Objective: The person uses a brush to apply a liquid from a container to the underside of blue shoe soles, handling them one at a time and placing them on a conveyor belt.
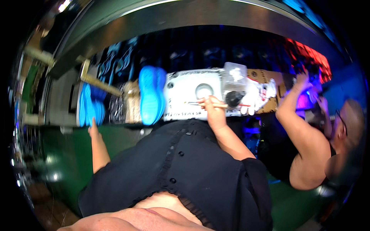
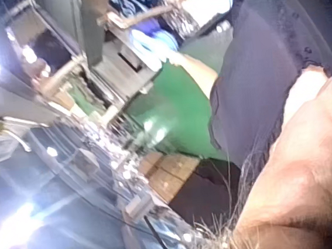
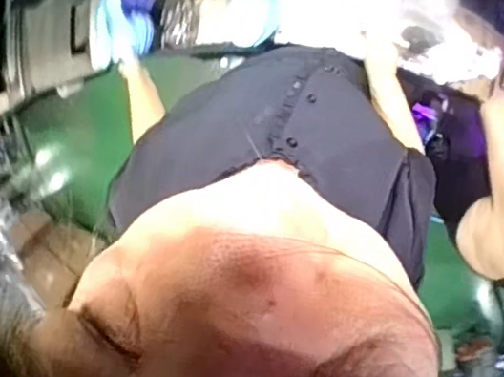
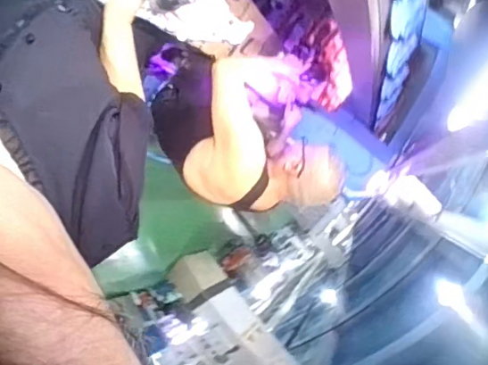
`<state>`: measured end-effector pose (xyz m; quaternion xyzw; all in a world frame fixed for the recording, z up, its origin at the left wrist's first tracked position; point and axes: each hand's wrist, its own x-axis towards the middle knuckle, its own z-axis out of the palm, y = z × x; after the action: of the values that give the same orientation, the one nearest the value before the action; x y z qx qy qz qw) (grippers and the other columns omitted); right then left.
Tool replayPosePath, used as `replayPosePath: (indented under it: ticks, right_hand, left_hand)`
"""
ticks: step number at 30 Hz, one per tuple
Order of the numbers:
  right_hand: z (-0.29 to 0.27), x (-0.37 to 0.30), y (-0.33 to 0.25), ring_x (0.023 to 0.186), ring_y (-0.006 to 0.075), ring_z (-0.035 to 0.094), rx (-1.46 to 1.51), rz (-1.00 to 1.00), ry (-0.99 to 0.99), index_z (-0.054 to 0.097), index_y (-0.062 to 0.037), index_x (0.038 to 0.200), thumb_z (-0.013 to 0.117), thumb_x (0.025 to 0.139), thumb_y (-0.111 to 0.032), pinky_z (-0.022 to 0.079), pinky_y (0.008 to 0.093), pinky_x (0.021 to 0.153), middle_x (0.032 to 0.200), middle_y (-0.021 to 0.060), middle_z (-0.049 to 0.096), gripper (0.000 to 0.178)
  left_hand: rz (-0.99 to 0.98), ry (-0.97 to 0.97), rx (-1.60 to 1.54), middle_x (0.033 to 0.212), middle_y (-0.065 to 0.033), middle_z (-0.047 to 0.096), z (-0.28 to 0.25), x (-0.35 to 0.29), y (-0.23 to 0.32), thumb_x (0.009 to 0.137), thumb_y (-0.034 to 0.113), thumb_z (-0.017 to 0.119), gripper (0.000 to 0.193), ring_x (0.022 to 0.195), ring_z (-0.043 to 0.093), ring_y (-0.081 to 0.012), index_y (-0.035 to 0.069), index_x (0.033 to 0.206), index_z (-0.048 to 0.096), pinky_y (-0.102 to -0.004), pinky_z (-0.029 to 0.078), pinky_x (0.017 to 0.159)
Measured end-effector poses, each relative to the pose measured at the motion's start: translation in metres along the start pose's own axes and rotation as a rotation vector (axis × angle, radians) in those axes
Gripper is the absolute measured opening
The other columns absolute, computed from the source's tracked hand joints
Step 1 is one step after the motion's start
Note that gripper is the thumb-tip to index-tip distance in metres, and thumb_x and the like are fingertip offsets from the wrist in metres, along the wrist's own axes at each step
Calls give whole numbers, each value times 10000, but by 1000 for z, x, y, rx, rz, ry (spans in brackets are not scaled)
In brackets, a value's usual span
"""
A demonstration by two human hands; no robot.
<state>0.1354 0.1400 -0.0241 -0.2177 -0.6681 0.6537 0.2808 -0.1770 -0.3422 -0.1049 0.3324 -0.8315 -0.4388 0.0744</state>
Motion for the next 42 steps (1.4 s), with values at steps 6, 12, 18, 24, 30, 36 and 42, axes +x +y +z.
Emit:
replayPosePath:
  ticks: [6,12,18,24,30,36,42]
  right_hand:
    - [-3,-1,7,629,99,504,27,50,96,622,26,799,454,931,-233,394,223,586,716,69,591,336]
    - [-2,-5,5,626,96,489,80,48,110,621,36,806,454,934,-231,382,221,584,700,60,566,339]
    - [8,-6,1,637,94,491,80,68,75,622,31,812,455,936,-237,381,217,592,704,60,571,340]
    - [7,-5,3,637,102,489,72,93,62,612,36,825,457,935,-230,378,222,588,711,66,564,327]
    - [6,-2,12,629,96,494,94,118,69,611,26,803,459,932,-229,376,222,584,720,69,577,324]
    - [6,1,11,633,100,498,98,76,8,611,20,802,461,930,-232,377,227,587,738,70,587,320]
    - [-1,-5,17,642,103,509,136,92,80,612,32,824,489,916,-223,395,229,589,771,80,611,298]
  left_hand:
    - [-449,-459,-717,1220,-207,445,20,46,-24,664,472,741,835,929,562,-340,42,1263,350,-406,486,791]
    - [-598,-386,-828,1164,-208,458,8,35,2,737,252,634,616,1052,496,-330,20,1236,357,-431,463,868]
    - [-499,-321,-796,1125,-197,456,17,43,1,694,41,530,459,1006,489,-344,-7,1136,417,-478,462,864]
    - [-363,-482,-689,1211,-168,379,-22,25,-55,640,-20,468,610,1019,463,-382,98,1217,310,-540,454,781]
    - [-421,-720,-599,1189,-100,451,-66,-75,-67,637,50,515,605,1053,491,-281,128,1217,362,-454,433,885]
    - [-417,-824,-677,1211,-114,436,-57,-133,-57,645,13,518,651,1085,476,-296,137,1257,334,-480,411,898]
    - [-452,-836,-736,1176,-142,450,-4,-168,-24,687,18,506,580,1058,496,-291,121,1237,352,-456,484,828]
